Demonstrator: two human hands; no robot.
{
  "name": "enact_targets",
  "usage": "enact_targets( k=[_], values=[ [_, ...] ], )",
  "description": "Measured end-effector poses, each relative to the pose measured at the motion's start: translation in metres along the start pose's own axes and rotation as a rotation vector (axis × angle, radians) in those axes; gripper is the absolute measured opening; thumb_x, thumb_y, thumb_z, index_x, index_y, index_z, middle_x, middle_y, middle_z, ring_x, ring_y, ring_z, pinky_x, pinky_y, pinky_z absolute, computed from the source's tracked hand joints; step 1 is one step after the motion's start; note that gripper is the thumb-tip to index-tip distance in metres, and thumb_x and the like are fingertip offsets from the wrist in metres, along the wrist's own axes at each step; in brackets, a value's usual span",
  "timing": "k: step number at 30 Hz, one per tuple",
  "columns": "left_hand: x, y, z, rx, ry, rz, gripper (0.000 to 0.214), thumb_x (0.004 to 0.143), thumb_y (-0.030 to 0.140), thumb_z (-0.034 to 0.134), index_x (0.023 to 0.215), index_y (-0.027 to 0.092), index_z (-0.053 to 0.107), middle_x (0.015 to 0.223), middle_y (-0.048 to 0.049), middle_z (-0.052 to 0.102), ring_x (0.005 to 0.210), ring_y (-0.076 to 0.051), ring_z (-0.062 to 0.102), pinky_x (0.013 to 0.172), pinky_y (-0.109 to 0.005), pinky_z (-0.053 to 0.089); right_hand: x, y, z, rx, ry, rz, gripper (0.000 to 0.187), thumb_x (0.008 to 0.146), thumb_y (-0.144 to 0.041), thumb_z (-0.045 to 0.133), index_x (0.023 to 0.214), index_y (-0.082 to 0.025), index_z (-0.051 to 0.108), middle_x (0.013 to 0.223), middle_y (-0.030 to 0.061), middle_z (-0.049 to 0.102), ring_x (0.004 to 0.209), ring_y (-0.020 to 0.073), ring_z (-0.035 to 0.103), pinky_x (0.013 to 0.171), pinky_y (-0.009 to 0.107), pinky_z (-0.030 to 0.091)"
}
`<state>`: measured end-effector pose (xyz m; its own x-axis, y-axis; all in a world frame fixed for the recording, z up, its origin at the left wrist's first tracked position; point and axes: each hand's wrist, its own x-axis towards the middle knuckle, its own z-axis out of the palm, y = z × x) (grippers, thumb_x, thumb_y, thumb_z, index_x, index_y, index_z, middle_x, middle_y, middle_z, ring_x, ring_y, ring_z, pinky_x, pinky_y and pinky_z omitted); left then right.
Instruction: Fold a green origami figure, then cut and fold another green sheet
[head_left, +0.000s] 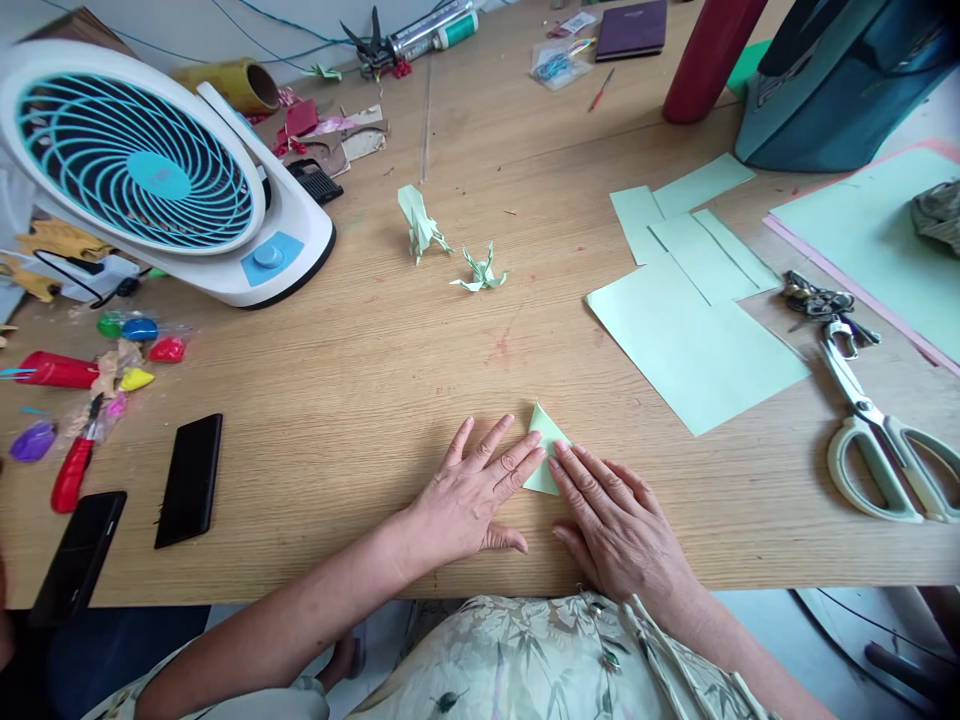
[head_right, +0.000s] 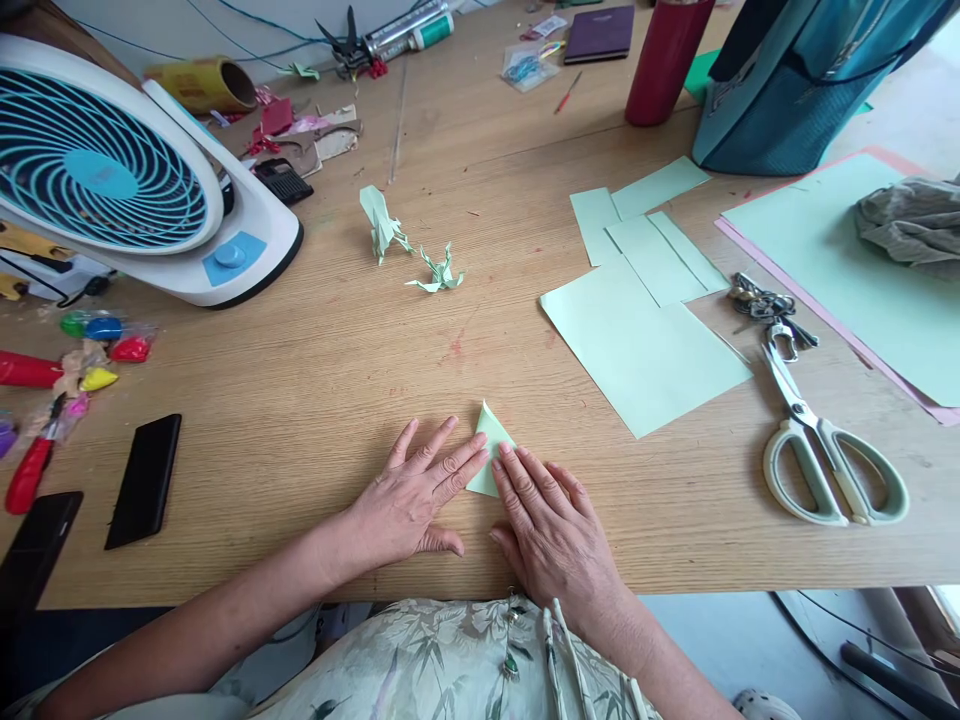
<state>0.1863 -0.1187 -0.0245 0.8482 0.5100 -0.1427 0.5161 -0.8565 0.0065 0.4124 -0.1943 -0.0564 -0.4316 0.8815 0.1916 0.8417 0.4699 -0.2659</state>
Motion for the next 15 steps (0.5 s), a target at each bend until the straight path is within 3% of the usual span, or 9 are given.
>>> enact_targets(
  k=[5, 10, 15],
  values=[
    [0.002, -0.01, -0.003, -0.003, -0.031, 0.063, 0.094, 0.083, 0.079, 0.028, 0.155, 0.018, 0.026, 0.163, -0.0078, 0.021, 0.151, -0.034, 0.01, 0.119, -0.061, 0.003, 0.0, 0.0, 0.001, -0.001, 0.008, -0.001, 0.075, 0.099, -0.042, 0.045, 0.158, -0.015, 0.009, 0.156, 0.0088, 0.037, 0.142, 0.0237, 0.038, 0.111, 0.042, 0.031],
    [0.004, -0.016, 0.0, -0.042, -0.033, 0.075, 0.095, 0.083, 0.08, 0.025, 0.155, 0.019, 0.022, 0.162, -0.0098, 0.023, 0.151, -0.035, 0.01, 0.118, -0.062, 0.004, 0.001, 0.0, 0.0, -0.023, 0.002, -0.018, 0.071, 0.099, -0.031, 0.046, 0.158, -0.013, 0.009, 0.156, 0.0086, 0.036, 0.142, 0.022, 0.036, 0.112, 0.04, 0.029],
    [0.009, -0.021, 0.0, -0.067, -0.025, 0.088, 0.095, 0.084, 0.079, 0.028, 0.156, 0.018, 0.021, 0.161, -0.011, 0.026, 0.15, -0.034, 0.012, 0.117, -0.063, 0.006, 0.0, 0.0, 0.001, -0.013, 0.022, -0.017, 0.074, 0.099, -0.04, 0.045, 0.158, -0.012, 0.01, 0.155, 0.0108, 0.039, 0.141, 0.0237, 0.038, 0.112, 0.042, 0.03]
  ],
)
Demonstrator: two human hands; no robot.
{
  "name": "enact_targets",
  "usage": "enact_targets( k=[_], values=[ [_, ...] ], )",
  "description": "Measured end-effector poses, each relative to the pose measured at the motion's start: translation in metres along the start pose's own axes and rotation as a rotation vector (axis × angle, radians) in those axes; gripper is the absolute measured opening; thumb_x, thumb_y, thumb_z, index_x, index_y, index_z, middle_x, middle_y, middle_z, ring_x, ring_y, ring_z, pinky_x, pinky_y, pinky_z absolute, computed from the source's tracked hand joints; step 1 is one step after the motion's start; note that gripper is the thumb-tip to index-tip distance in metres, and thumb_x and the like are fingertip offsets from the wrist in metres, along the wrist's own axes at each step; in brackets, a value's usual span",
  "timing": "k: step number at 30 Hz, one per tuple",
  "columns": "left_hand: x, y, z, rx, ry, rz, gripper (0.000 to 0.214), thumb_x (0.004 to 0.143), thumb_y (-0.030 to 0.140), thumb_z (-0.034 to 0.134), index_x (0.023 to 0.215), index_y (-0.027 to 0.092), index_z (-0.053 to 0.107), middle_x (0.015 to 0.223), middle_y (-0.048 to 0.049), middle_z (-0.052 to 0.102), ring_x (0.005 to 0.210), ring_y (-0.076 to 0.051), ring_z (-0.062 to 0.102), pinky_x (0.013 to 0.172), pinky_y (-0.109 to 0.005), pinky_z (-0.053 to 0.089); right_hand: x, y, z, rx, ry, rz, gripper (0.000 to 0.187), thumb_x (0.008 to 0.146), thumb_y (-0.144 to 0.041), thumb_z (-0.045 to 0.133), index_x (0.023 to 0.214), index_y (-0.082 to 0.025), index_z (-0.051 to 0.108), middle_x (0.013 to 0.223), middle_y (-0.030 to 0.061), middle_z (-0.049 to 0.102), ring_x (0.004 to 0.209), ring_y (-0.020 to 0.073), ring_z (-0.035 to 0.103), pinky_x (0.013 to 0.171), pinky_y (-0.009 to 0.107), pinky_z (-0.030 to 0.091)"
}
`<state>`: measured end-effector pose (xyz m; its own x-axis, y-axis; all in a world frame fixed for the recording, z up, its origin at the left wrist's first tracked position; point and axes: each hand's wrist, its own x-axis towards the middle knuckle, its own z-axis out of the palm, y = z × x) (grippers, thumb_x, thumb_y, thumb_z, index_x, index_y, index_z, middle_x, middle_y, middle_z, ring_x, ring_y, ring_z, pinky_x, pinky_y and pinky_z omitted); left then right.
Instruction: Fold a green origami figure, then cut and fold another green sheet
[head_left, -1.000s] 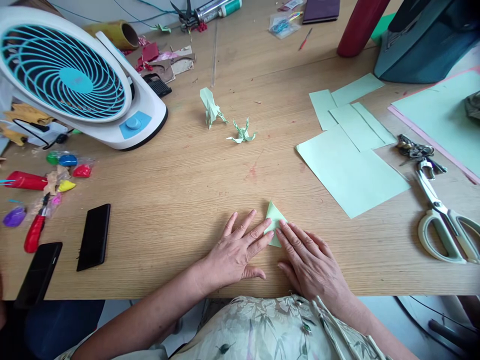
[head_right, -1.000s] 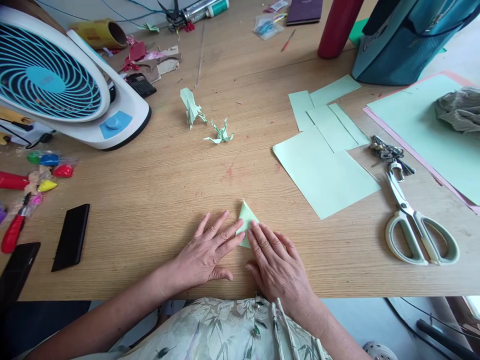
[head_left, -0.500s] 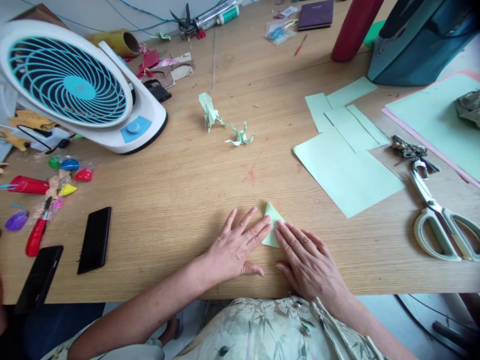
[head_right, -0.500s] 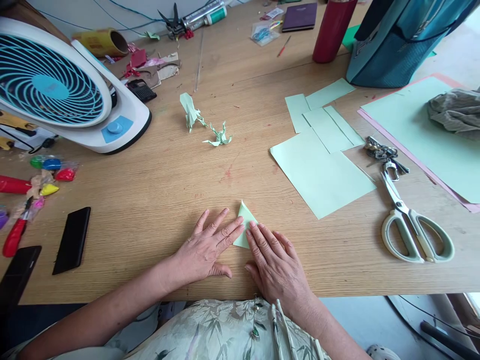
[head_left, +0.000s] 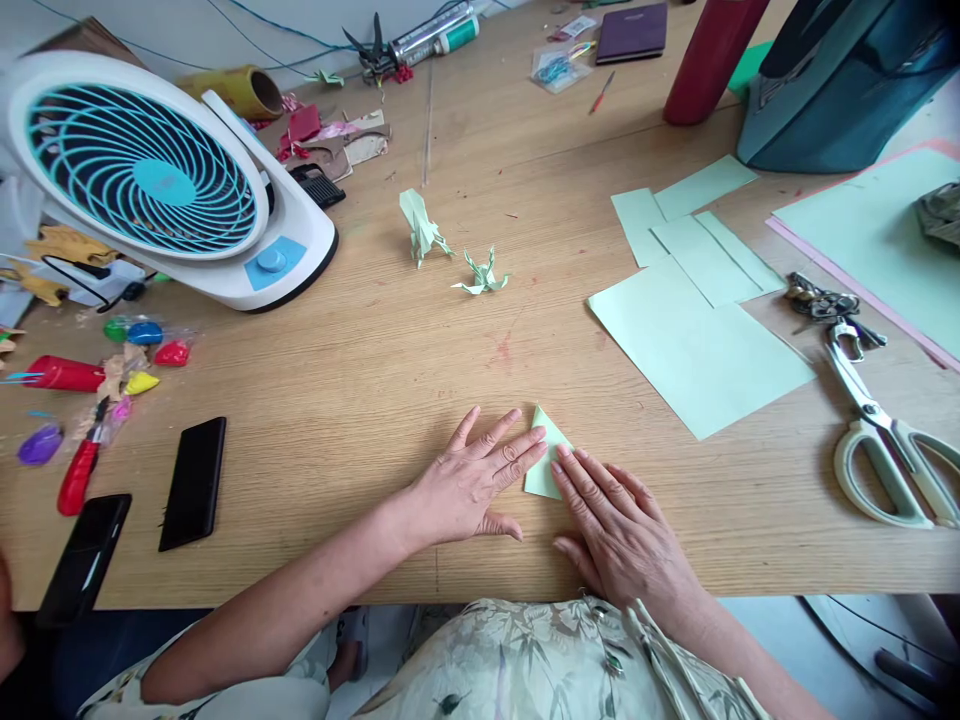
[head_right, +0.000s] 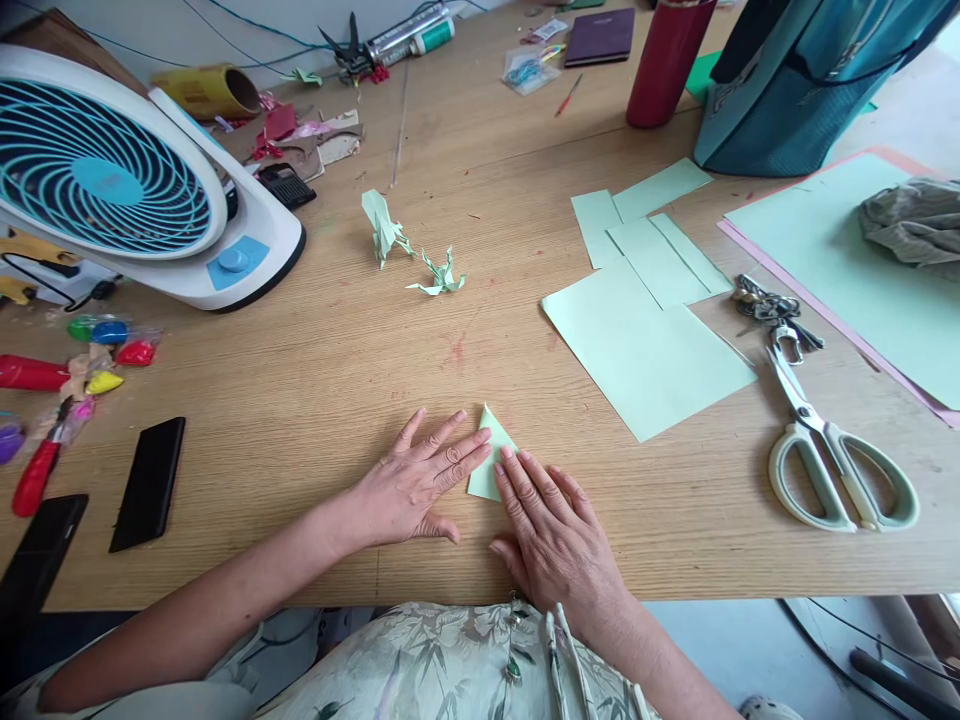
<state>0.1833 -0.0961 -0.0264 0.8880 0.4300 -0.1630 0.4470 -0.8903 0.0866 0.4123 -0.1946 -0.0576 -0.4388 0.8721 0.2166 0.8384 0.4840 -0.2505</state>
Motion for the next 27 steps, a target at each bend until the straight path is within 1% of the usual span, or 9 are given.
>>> enact_targets(
  k=[6, 12, 16, 20, 24, 27],
  values=[
    [0.008, -0.012, -0.005, 0.004, -0.007, 0.02, 0.092, 0.085, 0.077, 0.03, 0.155, 0.018, 0.021, 0.16, -0.0113, 0.028, 0.151, -0.033, 0.012, 0.118, -0.061, 0.004, -0.002, 0.0, 0.002, -0.026, -0.016, -0.019, 0.079, 0.098, -0.044, 0.046, 0.158, -0.01, 0.008, 0.156, 0.0122, 0.036, 0.144, 0.0247, 0.034, 0.115, 0.042, 0.028],
    [0.009, -0.02, -0.002, -0.031, 0.005, 0.051, 0.086, 0.09, 0.071, 0.036, 0.157, 0.022, 0.013, 0.161, -0.0095, 0.027, 0.152, -0.031, 0.008, 0.118, -0.061, 0.01, -0.003, 0.0, 0.002, -0.032, -0.028, -0.022, 0.079, 0.097, -0.044, 0.047, 0.158, -0.01, 0.01, 0.157, 0.0121, 0.034, 0.146, 0.0246, 0.031, 0.116, 0.042, 0.027],
    [0.01, -0.024, 0.001, -0.058, 0.013, 0.063, 0.086, 0.09, 0.07, 0.037, 0.157, 0.022, 0.012, 0.161, -0.0101, 0.027, 0.152, -0.031, 0.009, 0.118, -0.062, 0.009, -0.003, 0.001, 0.003, -0.037, -0.025, -0.023, 0.08, 0.097, -0.045, 0.047, 0.158, -0.009, 0.01, 0.157, 0.0123, 0.033, 0.146, 0.0245, 0.031, 0.115, 0.042, 0.028],
    [0.011, -0.028, 0.002, -0.087, 0.024, 0.073, 0.084, 0.092, 0.068, 0.034, 0.157, 0.021, 0.011, 0.16, -0.0097, 0.028, 0.152, -0.031, 0.008, 0.118, -0.063, 0.006, -0.003, 0.001, 0.003, -0.038, -0.021, -0.028, 0.079, 0.097, -0.045, 0.047, 0.158, -0.009, 0.01, 0.157, 0.0126, 0.035, 0.145, 0.0249, 0.032, 0.115, 0.043, 0.028],
    [0.014, -0.032, 0.001, -0.096, 0.034, 0.074, 0.086, 0.09, 0.07, 0.036, 0.157, 0.023, 0.01, 0.16, -0.0095, 0.029, 0.152, -0.031, 0.008, 0.117, -0.064, 0.01, -0.003, 0.0, 0.002, -0.051, -0.031, -0.036, 0.08, 0.097, -0.045, 0.046, 0.157, -0.008, 0.01, 0.157, 0.0139, 0.034, 0.145, 0.0261, 0.031, 0.115, 0.043, 0.028],
    [0.019, -0.035, -0.002, -0.086, 0.017, 0.062, 0.088, 0.088, 0.072, 0.036, 0.157, 0.023, 0.011, 0.16, -0.0098, 0.028, 0.152, -0.032, 0.009, 0.117, -0.064, 0.011, -0.003, 0.0, 0.001, -0.056, -0.035, -0.039, 0.08, 0.097, -0.045, 0.045, 0.157, -0.007, 0.011, 0.157, 0.0144, 0.033, 0.145, 0.0266, 0.031, 0.115, 0.044, 0.028]
  ],
)
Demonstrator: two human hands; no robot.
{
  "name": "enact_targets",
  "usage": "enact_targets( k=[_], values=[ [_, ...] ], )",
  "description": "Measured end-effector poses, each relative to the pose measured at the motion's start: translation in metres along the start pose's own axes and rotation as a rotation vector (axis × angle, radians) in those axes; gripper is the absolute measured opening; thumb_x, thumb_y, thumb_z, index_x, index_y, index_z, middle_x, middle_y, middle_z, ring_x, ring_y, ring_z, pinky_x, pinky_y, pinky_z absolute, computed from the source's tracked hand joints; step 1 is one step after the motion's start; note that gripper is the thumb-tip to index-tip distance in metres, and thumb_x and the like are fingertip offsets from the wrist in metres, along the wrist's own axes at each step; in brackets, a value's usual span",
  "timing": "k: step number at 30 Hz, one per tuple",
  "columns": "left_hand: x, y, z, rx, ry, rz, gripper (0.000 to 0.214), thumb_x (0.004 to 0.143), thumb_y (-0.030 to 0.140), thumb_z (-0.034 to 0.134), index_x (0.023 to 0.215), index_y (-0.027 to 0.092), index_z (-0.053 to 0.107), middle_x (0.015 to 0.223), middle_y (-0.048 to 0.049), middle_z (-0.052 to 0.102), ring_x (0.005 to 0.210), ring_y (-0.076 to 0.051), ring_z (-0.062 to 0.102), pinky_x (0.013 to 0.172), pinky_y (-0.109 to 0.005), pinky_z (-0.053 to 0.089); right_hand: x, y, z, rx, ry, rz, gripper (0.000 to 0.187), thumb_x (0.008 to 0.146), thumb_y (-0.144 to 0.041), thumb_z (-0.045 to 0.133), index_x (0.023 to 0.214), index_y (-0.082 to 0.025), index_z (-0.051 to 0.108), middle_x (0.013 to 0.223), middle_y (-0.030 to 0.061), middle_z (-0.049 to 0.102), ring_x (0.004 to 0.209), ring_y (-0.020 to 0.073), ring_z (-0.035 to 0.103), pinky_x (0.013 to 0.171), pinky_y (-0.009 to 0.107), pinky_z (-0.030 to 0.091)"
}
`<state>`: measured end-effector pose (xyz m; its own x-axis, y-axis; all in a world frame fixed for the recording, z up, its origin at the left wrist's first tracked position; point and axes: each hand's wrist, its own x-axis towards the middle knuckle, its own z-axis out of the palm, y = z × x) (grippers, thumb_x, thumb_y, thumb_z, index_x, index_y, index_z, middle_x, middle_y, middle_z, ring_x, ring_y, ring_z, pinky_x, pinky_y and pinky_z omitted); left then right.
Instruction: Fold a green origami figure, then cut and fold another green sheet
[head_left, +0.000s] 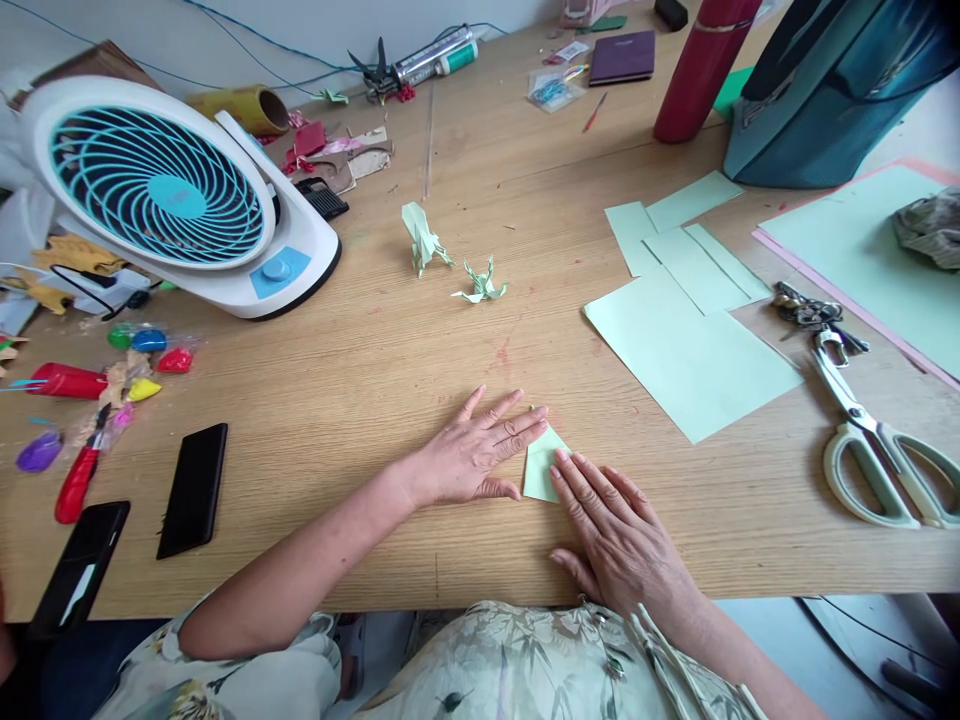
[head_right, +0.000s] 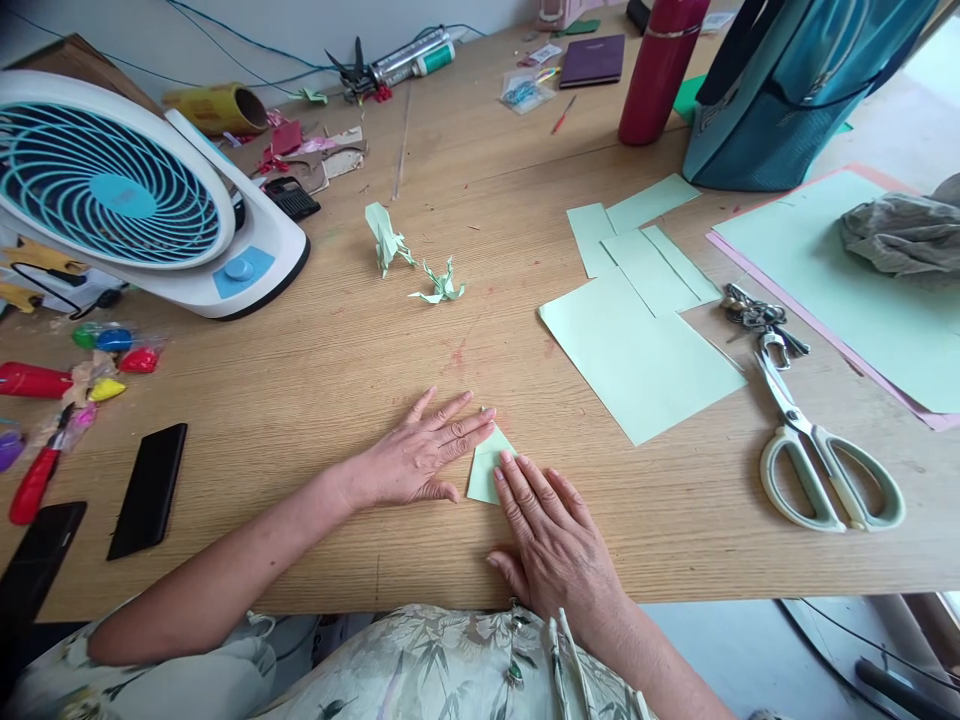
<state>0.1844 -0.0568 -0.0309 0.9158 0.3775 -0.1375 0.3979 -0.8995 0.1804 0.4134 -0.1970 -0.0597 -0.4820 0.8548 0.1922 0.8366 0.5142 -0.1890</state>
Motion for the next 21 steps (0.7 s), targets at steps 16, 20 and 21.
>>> enact_targets(
  k=[16, 20, 21],
  values=[
    [0.007, 0.025, 0.004, 0.005, 0.107, -0.308, 0.089, 0.091, 0.072, 0.019, 0.157, 0.013, 0.013, 0.162, -0.0152, 0.022, 0.151, -0.033, 0.007, 0.117, -0.061, 0.003, 0.0, -0.002, 0.0, -0.004, -0.002, 0.015, 0.077, 0.097, -0.044, 0.045, 0.157, -0.008, 0.013, 0.159, 0.0135, 0.03, 0.145, 0.0267, 0.031, 0.115, 0.045, 0.029],
    [0.0, 0.056, 0.003, 0.015, 0.192, -0.438, 0.071, 0.095, 0.061, 0.035, 0.15, 0.015, 0.034, 0.159, -0.015, 0.028, 0.148, -0.036, 0.016, 0.116, -0.058, 0.015, 0.0, -0.001, -0.001, 0.005, -0.007, 0.013, 0.076, 0.096, -0.044, 0.047, 0.156, -0.008, 0.018, 0.16, 0.0143, 0.028, 0.147, 0.0277, 0.028, 0.115, 0.046, 0.028],
    [0.0, 0.064, 0.004, -0.007, 0.222, -0.48, 0.064, 0.095, 0.057, 0.041, 0.145, 0.016, 0.041, 0.156, -0.0153, 0.033, 0.144, -0.034, 0.025, 0.115, -0.055, 0.023, -0.001, -0.001, -0.002, 0.01, -0.01, 0.015, 0.076, 0.096, -0.044, 0.048, 0.156, -0.008, 0.019, 0.16, 0.0148, 0.027, 0.147, 0.0287, 0.026, 0.115, 0.047, 0.028]
  ],
)
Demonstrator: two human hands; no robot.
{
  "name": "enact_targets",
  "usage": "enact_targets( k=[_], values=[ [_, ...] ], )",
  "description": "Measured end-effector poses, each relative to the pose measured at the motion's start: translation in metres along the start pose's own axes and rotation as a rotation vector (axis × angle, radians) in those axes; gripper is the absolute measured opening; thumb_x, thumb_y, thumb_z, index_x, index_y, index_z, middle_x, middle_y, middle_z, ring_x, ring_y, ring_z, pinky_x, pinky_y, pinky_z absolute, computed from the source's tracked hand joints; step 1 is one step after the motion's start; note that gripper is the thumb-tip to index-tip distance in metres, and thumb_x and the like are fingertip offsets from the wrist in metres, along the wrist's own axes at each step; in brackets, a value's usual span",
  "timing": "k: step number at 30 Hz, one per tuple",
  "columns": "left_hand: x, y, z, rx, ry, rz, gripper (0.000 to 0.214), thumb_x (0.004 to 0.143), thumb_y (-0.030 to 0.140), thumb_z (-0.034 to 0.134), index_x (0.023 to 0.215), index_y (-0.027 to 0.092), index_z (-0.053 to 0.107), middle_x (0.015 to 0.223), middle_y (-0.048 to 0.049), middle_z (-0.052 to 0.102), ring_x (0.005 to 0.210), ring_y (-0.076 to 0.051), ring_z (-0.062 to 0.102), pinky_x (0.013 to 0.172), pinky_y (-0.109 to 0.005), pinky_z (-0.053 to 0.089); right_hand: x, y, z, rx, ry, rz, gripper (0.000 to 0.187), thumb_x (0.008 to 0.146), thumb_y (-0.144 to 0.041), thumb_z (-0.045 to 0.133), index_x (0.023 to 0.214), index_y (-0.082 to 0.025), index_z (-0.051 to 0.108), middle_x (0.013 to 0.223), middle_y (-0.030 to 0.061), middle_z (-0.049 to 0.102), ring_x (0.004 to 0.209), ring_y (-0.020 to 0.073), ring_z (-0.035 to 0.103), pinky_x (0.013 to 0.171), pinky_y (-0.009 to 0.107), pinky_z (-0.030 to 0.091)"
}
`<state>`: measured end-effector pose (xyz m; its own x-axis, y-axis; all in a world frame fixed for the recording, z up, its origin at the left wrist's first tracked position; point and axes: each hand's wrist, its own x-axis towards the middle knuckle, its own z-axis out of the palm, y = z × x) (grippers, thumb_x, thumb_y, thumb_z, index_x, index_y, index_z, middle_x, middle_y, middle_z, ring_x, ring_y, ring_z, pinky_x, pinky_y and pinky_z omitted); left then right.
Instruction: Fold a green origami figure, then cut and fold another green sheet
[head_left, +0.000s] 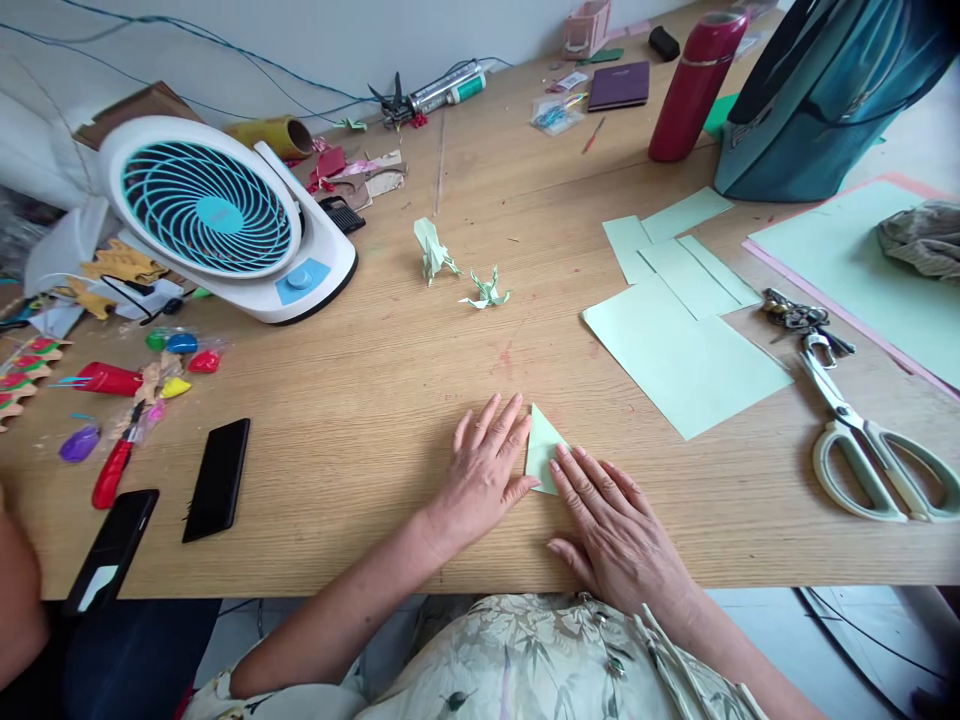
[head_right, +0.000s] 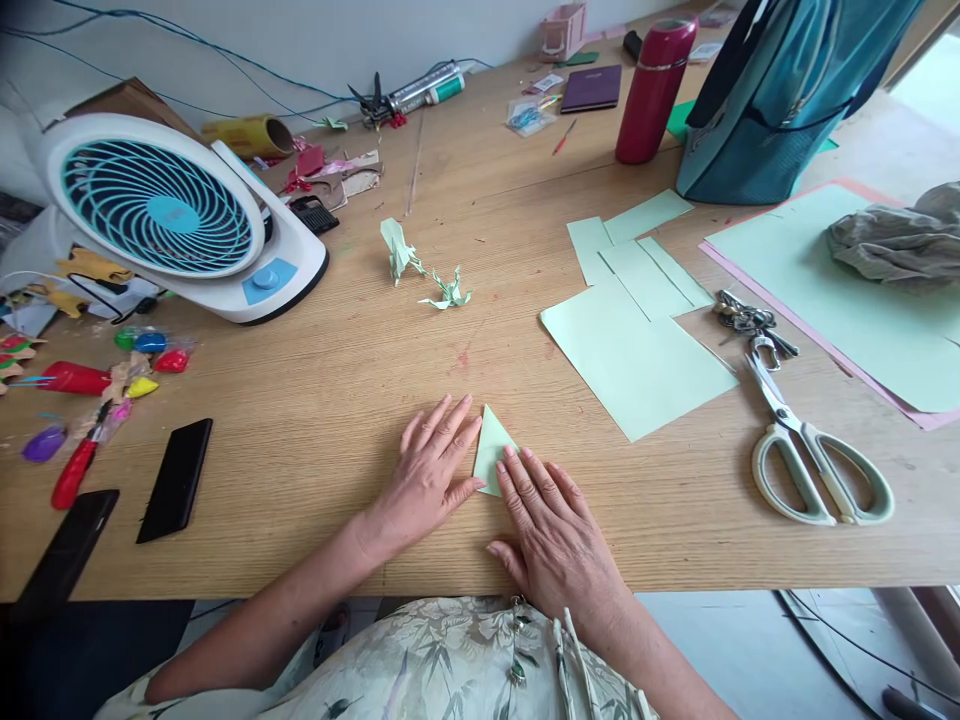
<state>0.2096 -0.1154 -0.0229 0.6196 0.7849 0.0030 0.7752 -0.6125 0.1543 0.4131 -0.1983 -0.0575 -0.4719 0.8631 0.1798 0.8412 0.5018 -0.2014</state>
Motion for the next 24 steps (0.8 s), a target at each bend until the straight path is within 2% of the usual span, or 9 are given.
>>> enact_targets(
  k=[3, 6, 10, 13, 17, 20, 24],
  values=[
    [-0.004, 0.02, 0.002, -0.098, 0.054, -0.212, 0.044, 0.09, 0.048, 0.059, 0.122, 0.019, 0.054, 0.13, -0.0134, 0.053, 0.118, -0.03, 0.05, 0.098, -0.047, 0.043, -0.002, 0.0, -0.002, 0.018, 0.013, 0.015, 0.076, 0.095, -0.045, 0.05, 0.155, -0.007, 0.022, 0.16, 0.0162, 0.027, 0.148, 0.031, 0.023, 0.116, 0.049, 0.027],
    [-0.001, 0.033, 0.004, -0.157, 0.079, -0.321, 0.027, 0.086, 0.035, 0.067, 0.104, 0.02, 0.054, 0.106, -0.0078, 0.055, 0.102, -0.026, 0.054, 0.088, -0.042, 0.048, -0.003, 0.0, -0.003, 0.035, 0.039, 0.039, 0.074, 0.095, -0.043, 0.05, 0.154, -0.008, 0.023, 0.16, 0.0181, 0.027, 0.148, 0.0314, 0.024, 0.116, 0.049, 0.027],
    [0.001, 0.041, 0.006, -0.28, 0.095, -0.325, 0.021, 0.084, 0.018, 0.068, 0.094, 0.022, 0.05, 0.102, -0.0041, 0.053, 0.1, -0.022, 0.055, 0.087, -0.037, 0.048, -0.006, 0.002, -0.004, 0.104, 0.081, 0.053, 0.068, 0.096, -0.04, 0.05, 0.152, -0.009, 0.027, 0.158, 0.0219, 0.03, 0.144, 0.0318, 0.031, 0.112, 0.05, 0.032],
    [0.002, 0.044, 0.007, -0.352, 0.113, -0.306, 0.024, 0.084, 0.013, 0.065, 0.096, 0.024, 0.047, 0.103, -0.0026, 0.055, 0.1, -0.021, 0.056, 0.087, -0.035, 0.048, -0.007, 0.004, -0.003, 0.182, 0.107, 0.087, 0.058, 0.098, -0.031, 0.048, 0.15, -0.012, 0.031, 0.156, 0.0218, 0.034, 0.14, 0.0301, 0.038, 0.107, 0.048, 0.039],
    [0.008, 0.048, 0.007, -0.331, 0.105, -0.32, 0.027, 0.084, 0.017, 0.067, 0.101, 0.023, 0.047, 0.1, -0.0034, 0.057, 0.097, -0.022, 0.057, 0.084, -0.035, 0.048, -0.008, 0.003, 0.0, 0.243, 0.142, 0.124, 0.053, 0.097, -0.023, 0.048, 0.148, -0.017, 0.033, 0.152, 0.0204, 0.04, 0.137, 0.0304, 0.042, 0.102, 0.049, 0.042],
    [0.013, 0.051, 0.005, -0.32, 0.053, -0.331, 0.022, 0.084, 0.022, 0.069, 0.094, 0.021, 0.049, 0.095, -0.0033, 0.059, 0.09, -0.021, 0.058, 0.079, -0.034, 0.047, -0.009, 0.002, -0.001, 0.303, 0.181, 0.116, 0.051, 0.097, -0.023, 0.05, 0.145, -0.02, 0.036, 0.148, 0.0197, 0.043, 0.135, 0.031, 0.043, 0.102, 0.051, 0.043],
    [0.013, 0.053, 0.003, -0.371, 0.042, -0.301, 0.025, 0.08, 0.023, 0.073, 0.089, 0.021, 0.05, 0.096, -0.0032, 0.06, 0.09, -0.021, 0.058, 0.078, -0.034, 0.045, -0.01, 0.007, -0.011, 0.533, 0.246, 0.198, 0.043, 0.097, -0.026, 0.052, 0.138, -0.023, 0.043, 0.141, 0.0162, 0.049, 0.127, 0.0278, 0.05, 0.1, 0.045, 0.047]
  ],
)
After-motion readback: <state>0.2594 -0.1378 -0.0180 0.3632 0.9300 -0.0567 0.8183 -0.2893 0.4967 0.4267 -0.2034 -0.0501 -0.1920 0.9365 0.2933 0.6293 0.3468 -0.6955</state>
